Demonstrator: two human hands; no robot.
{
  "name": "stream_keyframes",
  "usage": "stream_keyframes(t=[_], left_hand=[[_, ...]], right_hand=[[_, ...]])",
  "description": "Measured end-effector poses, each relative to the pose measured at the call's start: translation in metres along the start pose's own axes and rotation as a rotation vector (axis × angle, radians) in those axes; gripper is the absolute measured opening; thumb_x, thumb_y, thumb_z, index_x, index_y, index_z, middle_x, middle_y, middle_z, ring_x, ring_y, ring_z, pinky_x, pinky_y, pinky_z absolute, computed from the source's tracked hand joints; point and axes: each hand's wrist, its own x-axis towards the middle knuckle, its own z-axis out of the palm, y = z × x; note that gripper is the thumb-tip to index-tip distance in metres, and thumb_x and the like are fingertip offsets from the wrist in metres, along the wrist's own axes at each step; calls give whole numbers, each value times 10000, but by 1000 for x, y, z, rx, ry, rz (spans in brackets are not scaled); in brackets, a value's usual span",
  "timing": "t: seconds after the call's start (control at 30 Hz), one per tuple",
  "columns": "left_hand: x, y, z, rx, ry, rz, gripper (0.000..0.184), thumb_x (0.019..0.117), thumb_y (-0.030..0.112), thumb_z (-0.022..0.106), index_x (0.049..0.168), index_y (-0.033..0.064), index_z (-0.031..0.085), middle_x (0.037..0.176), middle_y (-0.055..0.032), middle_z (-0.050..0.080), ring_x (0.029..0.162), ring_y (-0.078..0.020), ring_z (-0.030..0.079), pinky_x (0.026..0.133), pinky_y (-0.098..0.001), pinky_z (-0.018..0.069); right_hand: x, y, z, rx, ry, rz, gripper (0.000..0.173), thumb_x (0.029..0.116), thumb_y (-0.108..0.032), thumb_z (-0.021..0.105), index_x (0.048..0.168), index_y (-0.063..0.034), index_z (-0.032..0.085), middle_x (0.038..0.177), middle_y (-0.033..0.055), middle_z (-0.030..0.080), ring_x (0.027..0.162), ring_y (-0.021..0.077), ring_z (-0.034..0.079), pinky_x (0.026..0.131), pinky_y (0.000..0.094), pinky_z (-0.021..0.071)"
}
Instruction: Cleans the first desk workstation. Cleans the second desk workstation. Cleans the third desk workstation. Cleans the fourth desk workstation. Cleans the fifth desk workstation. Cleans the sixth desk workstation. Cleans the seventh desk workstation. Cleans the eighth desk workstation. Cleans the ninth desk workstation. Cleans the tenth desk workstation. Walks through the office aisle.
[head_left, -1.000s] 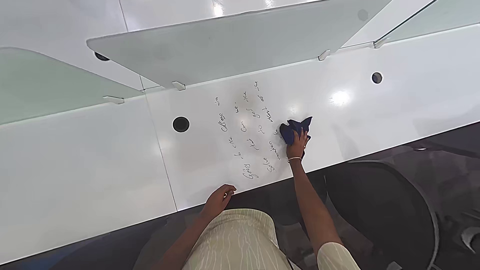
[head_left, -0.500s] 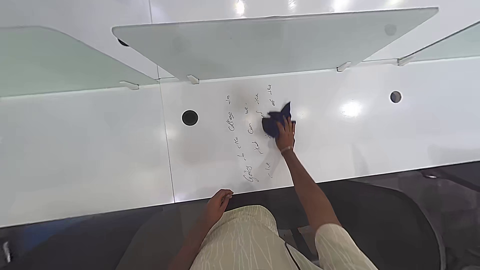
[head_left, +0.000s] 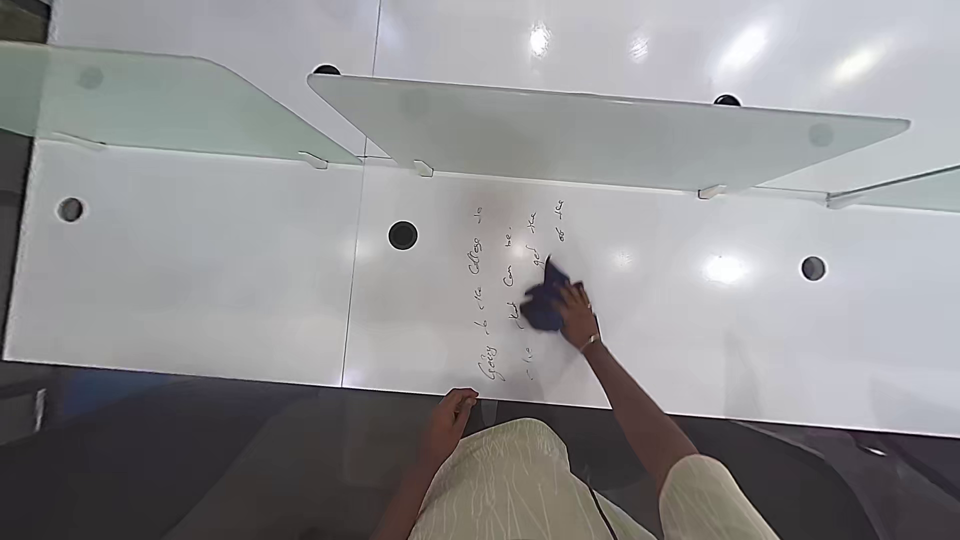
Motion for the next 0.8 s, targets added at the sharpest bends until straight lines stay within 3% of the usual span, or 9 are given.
stream_keyframes(t=[0.1, 0.17, 0.27, 0.43, 0.53, 0.6, 0.67, 0.73, 0.8], left_hand=[[-8, -1, 7, -2, 55, -33, 285, 1041, 240, 515, 1164, 70, 706, 1086, -75, 726, 923, -129, 710, 844, -320, 598], [-12, 1, 7, 6, 73, -69, 286, 1042, 241, 512, 1166, 68, 703, 1085, -76, 725, 934, -125, 706, 857, -313, 590], [-15, 1, 3, 5, 100, -111, 275, 1045, 235, 522, 1165, 64, 701, 1075, -77, 724, 954, -128, 705, 879, -318, 588], [-7, 7, -3, -19, 107, -129, 297, 1051, 261, 517, 1202, 76, 695, 1115, -68, 729, 970, -130, 716, 895, -345, 599], [3, 7, -5, 16, 92, -141, 282, 1051, 250, 516, 1208, 99, 695, 1133, -65, 717, 947, -136, 711, 869, -352, 603], [20, 2, -10, 78, 68, -140, 280, 1059, 219, 496, 1218, 93, 688, 1164, -85, 708, 968, -160, 710, 884, -370, 597], [45, -6, -12, 158, 66, -116, 295, 1059, 191, 469, 1222, 74, 686, 1173, -108, 703, 1018, -195, 699, 920, -396, 578], [72, -9, -18, 228, 59, -102, 315, 1064, 180, 453, 1246, 55, 678, 1216, -130, 689, 1089, -230, 684, 979, -419, 555], [95, -5, -19, 271, 65, -99, 330, 1065, 194, 443, 1260, 64, 675, 1218, -140, 685, 1087, -252, 680, 978, -430, 544]], right_hand=[[117, 22, -43, -73, 151, 142, 476, 903, -114, 687, 1374, -80, 631, 1591, 188, 423, 1533, 418, 261, 1245, 659, 166], [156, 21, -48, -78, 244, 154, 568, 906, -167, 720, 1448, -114, 555, 1637, 177, 345, 1556, 417, 195, 1238, 671, 149], [120, -2, -14, -58, 163, 90, 575, 860, -148, 724, 1422, -148, 605, 1603, 202, 401, 1533, 441, 248, 1237, 675, 161], [-5, -20, 27, 2, -3, -220, 447, 858, -4, 647, 1248, -212, 716, 1518, 91, 549, 1489, 389, 382, 1218, 652, 255], [39, 5, -4, -27, 72, -44, 412, 874, 36, 584, 1237, -98, 724, 1522, 163, 529, 1486, 417, 375, 1226, 661, 235], [106, 20, -26, -96, 206, 215, 422, 920, -94, 600, 1337, -66, 655, 1572, 208, 446, 1517, 421, 303, 1248, 642, 183], [167, 26, -35, -122, 356, 385, 508, 947, -242, 618, 1437, -120, 572, 1621, 200, 366, 1550, 408, 219, 1251, 641, 118], [197, 3, -28, -117, 375, 361, 559, 942, -269, 638, 1475, -144, 520, 1637, 211, 321, 1548, 434, 201, 1230, 681, 133], [190, -41, -10, -91, 241, 211, 572, 924, -246, 679, 1465, -119, 545, 1612, 242, 357, 1521, 463, 257, 1220, 692, 181]])
